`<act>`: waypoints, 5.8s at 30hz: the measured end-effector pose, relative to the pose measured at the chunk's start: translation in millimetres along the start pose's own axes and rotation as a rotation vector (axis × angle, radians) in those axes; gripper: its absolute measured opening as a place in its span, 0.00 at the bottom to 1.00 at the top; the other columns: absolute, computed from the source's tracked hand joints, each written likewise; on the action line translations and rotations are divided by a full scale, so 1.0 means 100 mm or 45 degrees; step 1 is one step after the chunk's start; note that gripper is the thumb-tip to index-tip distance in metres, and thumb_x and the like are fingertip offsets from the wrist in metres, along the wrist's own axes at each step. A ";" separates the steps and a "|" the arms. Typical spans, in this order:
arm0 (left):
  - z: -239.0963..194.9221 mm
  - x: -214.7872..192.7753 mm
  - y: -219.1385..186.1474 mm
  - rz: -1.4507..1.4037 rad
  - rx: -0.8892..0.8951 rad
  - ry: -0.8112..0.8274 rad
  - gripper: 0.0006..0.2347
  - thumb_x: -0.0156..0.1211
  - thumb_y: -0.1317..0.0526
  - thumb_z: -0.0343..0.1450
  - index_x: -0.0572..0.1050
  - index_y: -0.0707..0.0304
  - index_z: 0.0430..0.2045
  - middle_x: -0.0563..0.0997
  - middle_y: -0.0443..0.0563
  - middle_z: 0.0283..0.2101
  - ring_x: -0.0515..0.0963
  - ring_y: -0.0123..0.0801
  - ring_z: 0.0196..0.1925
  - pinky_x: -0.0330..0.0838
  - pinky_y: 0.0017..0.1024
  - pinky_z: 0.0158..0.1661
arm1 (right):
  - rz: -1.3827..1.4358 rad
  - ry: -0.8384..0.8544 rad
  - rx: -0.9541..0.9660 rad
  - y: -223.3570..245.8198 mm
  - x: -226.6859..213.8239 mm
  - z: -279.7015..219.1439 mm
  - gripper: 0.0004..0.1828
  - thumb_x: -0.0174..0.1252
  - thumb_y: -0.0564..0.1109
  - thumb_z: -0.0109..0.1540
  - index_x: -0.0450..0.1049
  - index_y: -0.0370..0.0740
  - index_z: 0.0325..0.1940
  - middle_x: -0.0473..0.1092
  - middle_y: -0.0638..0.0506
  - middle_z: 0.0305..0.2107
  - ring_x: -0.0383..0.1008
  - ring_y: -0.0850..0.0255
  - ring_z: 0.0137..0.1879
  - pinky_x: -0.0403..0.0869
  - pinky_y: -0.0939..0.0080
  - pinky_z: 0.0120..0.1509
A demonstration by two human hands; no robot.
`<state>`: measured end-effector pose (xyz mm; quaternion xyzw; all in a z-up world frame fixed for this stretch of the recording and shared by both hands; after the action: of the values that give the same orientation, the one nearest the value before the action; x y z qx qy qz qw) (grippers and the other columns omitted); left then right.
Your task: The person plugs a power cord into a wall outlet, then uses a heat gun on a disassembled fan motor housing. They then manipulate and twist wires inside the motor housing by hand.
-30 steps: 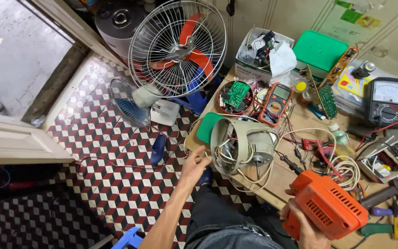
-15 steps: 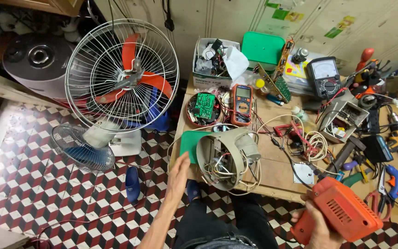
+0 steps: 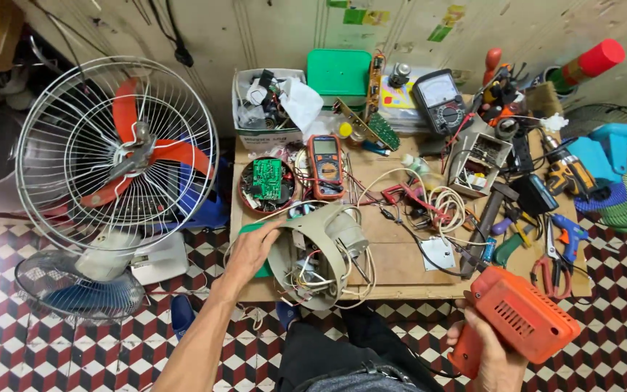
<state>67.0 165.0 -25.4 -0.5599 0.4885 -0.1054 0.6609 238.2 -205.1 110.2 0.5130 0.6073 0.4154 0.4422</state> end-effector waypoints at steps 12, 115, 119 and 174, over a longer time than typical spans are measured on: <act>1.15 0.44 -0.99 0.397 0.336 -0.001 0.09 0.56 0.54 0.75 0.77 0.59 0.36 0.81 0.62 0.30 0.80 0.60 0.32 0.72 0.50 0.32 | -0.067 0.117 0.109 -0.29 -0.21 0.67 0.18 0.58 0.34 0.60 0.72 0.28 0.55 0.74 0.43 0.34 0.72 0.55 0.26 0.74 0.55 0.28; 0.60 1.30 -0.11 -0.262 -0.271 -0.004 0.23 0.58 0.48 0.72 0.72 0.68 0.55 0.73 0.64 0.61 0.69 0.50 0.66 0.61 0.39 0.64 | -0.105 0.122 0.007 -0.57 0.33 1.31 0.27 0.62 0.40 0.61 0.67 0.28 0.63 0.72 0.46 0.51 0.74 0.58 0.51 0.75 0.59 0.54; 0.47 1.39 0.00 -0.259 -0.283 0.049 0.27 0.55 0.47 0.74 0.67 0.68 0.62 0.66 0.65 0.68 0.62 0.51 0.72 0.55 0.40 0.67 | 0.011 -0.003 0.001 -0.78 0.22 1.22 0.27 0.64 0.41 0.61 0.67 0.30 0.62 0.72 0.46 0.52 0.73 0.60 0.54 0.74 0.61 0.58; -0.25 1.89 -0.26 -1.610 -1.120 0.586 0.17 0.47 0.70 0.73 0.60 0.76 0.58 0.73 0.67 0.61 0.79 0.50 0.60 0.74 0.42 0.59 | 0.218 -0.290 0.046 -0.42 0.20 0.00 0.17 0.57 0.36 0.65 0.69 0.27 0.57 0.75 0.41 0.47 0.74 0.61 0.34 0.75 0.62 0.35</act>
<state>153.1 10.7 -100.5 -0.9038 0.1996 -0.3703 0.0779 226.0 -191.0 68.1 0.6147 0.5144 0.3797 0.4618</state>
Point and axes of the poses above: each hand's wrist, its own z-axis towards the middle knuckle, its own x-axis out of the palm, y = z × x, the point moved 2 cm from there along z, towards the middle knuckle
